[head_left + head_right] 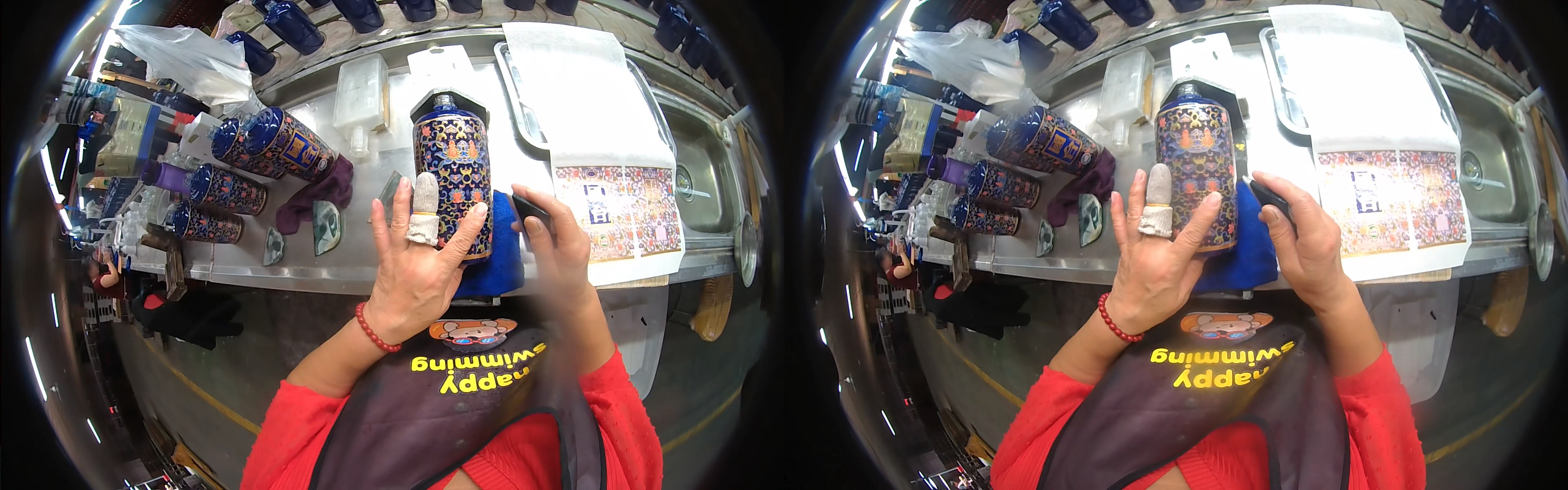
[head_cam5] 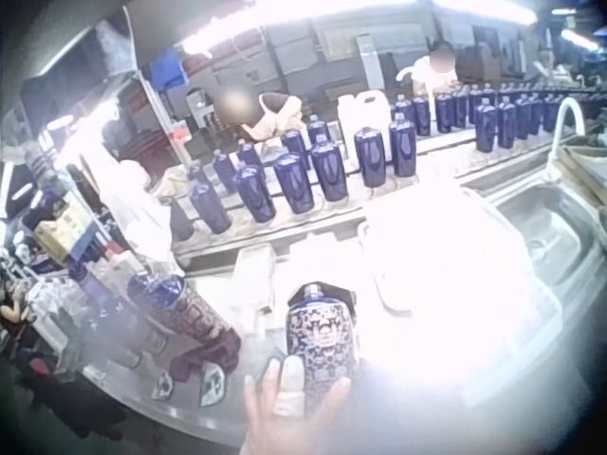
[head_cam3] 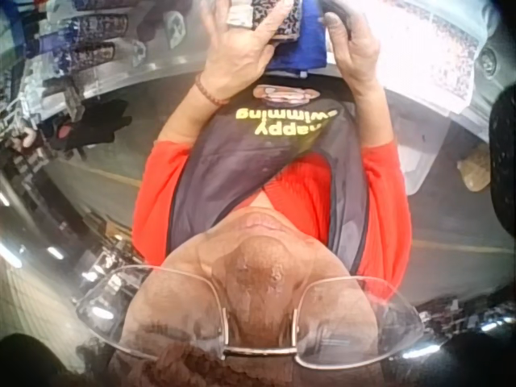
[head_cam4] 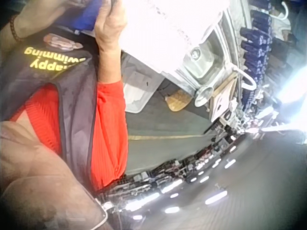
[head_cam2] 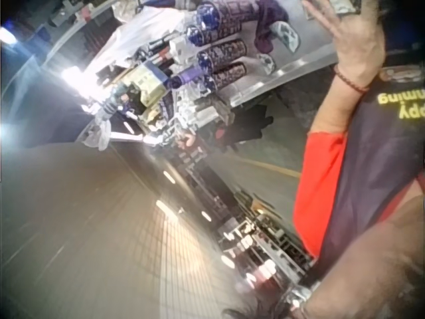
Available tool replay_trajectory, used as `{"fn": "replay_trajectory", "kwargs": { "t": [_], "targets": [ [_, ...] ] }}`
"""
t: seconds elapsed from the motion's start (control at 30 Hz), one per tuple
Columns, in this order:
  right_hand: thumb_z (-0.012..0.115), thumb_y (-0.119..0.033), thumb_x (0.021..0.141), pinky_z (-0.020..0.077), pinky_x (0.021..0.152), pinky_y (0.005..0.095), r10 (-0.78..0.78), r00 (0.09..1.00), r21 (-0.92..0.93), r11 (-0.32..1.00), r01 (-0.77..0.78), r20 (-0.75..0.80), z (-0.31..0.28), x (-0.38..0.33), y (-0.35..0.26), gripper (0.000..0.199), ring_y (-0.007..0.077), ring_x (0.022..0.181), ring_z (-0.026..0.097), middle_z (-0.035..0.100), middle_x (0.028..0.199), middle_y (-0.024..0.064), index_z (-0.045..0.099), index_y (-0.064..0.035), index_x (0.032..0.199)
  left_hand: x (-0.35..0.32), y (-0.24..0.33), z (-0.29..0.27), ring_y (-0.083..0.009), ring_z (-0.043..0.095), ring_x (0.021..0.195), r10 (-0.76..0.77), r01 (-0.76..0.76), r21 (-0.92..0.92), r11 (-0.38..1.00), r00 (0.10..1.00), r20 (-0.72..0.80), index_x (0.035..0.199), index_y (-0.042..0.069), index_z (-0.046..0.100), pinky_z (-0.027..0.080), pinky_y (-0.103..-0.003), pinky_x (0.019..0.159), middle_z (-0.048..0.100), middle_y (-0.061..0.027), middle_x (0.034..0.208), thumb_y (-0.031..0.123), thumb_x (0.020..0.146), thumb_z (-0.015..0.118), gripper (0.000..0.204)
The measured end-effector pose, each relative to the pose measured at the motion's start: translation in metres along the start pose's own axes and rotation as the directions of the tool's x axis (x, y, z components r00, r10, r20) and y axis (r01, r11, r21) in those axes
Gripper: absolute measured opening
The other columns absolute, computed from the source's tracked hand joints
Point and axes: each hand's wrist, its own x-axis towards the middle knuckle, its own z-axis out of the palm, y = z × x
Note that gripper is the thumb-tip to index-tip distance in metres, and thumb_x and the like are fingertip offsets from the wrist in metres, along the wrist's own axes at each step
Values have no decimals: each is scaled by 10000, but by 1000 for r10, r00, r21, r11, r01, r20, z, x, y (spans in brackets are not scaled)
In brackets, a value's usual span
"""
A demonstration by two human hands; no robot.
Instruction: The person applies decorative stickers to blue bottles, smoothing each sticker with a small black tool and rotating the bottle to cover all sides. The person handles multiple bottles one at a time, placing finished bottles aside and picking up new ones from the floor.
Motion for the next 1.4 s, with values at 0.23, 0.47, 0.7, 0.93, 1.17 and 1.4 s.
{"fn": "replay_trajectory", "kwargs": {
  "t": [0.23,0.47,0.7,0.93,1.17,1.4],
  "targets": [
    [615,54,841,494,1022,452,-356,909,-469,778,417,218,12,4,2,541,431,1249,579,531,1417,279,593,-30,1375,-3,-1,5,-547,248,1448,-63,53,-122,991,995,-73,1575,170,397,80,-720,1154,367,-261,1573,188,767,755,884],
    [591,-31,850,470,957,439,-328,901,-529,729,433,285,15,-10,-2,559,387,1267,560,499,1456,265,597,-113,1403,0,-2,6,-537,219,1460,-40,40,-91,995,999,2,1581,175,386,82,-725,1148,391,-215,1566,173,756,761,906],
    [622,-88,831,452,962,461,-335,869,-488,727,484,363,6,-29,2,544,384,1256,556,489,1469,264,634,-162,1370,-2,-3,13,-502,217,1470,-26,21,-99,995,998,-49,1543,249,465,61,-704,1156,412,-193,1552,200,782,768,821],
    [756,-72,766,458,989,464,-323,914,-492,771,404,245,5,-31,11,649,409,1268,541,489,1464,263,592,-91,1394,3,-19,1,-501,260,1476,30,-79,-370,926,990,-138,1498,130,510,103,-607,1204,406,-277,1551,365,898,728,680],
    [870,-138,659,465,976,479,-371,916,-475,786,396,151,26,-10,11,906,423,1243,544,474,1474,269,473,5,1461,91,-88,23,-226,550,1253,-376,310,-949,-54,874,307,1396,-60,520,419,-373,1089,564,-145,1390,419,1099,433,571],
    [844,-72,652,470,930,478,-435,884,-440,770,463,169,20,-17,5,856,421,1222,567,503,1448,278,471,29,1415,126,-94,21,-223,722,973,-135,495,-800,-338,816,562,1182,-5,628,579,-372,903,736,-143,1070,462,1072,471,504]
  ]
}}
